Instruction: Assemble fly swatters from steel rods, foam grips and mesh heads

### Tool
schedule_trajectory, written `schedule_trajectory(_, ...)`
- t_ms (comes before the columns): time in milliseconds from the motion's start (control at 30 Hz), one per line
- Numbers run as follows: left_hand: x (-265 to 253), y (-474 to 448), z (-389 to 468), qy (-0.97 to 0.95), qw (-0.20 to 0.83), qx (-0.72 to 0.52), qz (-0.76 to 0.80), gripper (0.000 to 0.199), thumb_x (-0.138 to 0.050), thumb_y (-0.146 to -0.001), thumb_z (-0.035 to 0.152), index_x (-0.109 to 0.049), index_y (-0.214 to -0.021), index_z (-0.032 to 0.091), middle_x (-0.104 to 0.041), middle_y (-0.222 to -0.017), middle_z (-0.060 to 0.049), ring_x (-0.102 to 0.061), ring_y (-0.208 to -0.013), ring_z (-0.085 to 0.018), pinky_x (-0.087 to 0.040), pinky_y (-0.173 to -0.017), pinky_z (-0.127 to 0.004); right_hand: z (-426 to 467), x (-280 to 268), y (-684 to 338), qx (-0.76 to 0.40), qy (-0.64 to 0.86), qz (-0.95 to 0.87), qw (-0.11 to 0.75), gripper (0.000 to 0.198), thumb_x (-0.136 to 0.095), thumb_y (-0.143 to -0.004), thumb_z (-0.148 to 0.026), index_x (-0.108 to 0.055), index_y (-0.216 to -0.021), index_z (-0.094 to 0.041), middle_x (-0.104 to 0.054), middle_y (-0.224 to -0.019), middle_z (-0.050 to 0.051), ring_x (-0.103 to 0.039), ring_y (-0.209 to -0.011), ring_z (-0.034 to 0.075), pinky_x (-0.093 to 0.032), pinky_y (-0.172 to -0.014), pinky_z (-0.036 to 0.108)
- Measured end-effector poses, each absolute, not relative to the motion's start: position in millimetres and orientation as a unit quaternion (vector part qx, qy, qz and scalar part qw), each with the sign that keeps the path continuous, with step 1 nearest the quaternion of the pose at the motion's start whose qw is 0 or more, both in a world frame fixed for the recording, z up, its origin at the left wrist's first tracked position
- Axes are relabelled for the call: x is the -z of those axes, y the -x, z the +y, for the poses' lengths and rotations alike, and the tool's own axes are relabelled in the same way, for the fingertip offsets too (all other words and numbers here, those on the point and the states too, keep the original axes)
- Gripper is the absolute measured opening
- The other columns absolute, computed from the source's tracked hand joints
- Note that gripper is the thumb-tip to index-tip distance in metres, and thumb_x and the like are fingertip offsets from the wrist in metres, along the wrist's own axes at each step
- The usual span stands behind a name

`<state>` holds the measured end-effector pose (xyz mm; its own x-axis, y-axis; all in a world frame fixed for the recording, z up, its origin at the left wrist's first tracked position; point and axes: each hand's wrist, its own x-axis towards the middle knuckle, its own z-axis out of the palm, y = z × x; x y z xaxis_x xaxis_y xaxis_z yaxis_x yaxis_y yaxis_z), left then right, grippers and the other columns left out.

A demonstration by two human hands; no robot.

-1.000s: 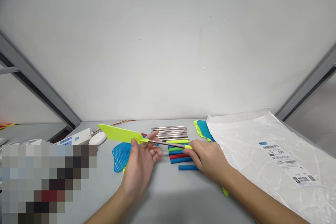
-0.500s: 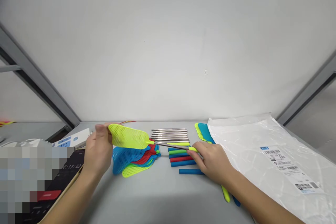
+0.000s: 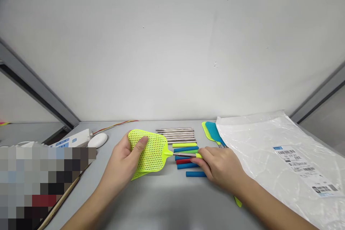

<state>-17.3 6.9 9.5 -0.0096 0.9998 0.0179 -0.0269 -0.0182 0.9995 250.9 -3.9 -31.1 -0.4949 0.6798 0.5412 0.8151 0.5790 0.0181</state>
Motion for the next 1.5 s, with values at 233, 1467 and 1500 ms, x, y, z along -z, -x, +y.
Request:
schedule_trajectory(233,-18,17,8,-0.492,0.535,-0.495,0.477,0.029,-0.061,-0.082,0.044,-0.051,-0.098,0.022,-0.068,-0.094,-0.004,-0.067,-0.074,-0.019,-0.053,-0.063,-0.03,-1,28,-253,0.088,0.453,-0.851,0.252,0.026,-0.042,-0.097,-0.036,-0.057,-0.084,-0.02,-0.062,-0.066,-0.002,-0.053,-0.054,0.011,-0.028,-0.05,0.025)
schedule_trajectory(1467,9,29,14,-0.691,0.315,-0.525,0.384,0.047,-0.024,-0.097,0.035,-0.05,-0.136,0.026,-0.031,-0.153,-0.001,-0.022,-0.142,-0.024,-0.016,-0.117,-0.044,15,25,-271,0.127,0.434,-0.827,0.335,0.015,-0.05,-0.093,-0.025,-0.061,-0.101,-0.019,-0.063,-0.086,0.004,-0.057,-0.066,0.011,-0.041,-0.058,0.023)
schedule_trajectory(1500,11,28,13,-0.703,0.299,-0.51,0.396,0.047,-0.023,-0.098,0.035,-0.047,-0.138,0.027,-0.028,-0.154,-0.001,-0.021,-0.143,-0.023,-0.016,-0.117,-0.045,16,22,-273,0.141,0.443,-0.824,0.324,0.015,-0.05,-0.094,-0.026,-0.061,-0.1,-0.019,-0.063,-0.085,0.003,-0.056,-0.065,0.011,-0.04,-0.058,0.023)
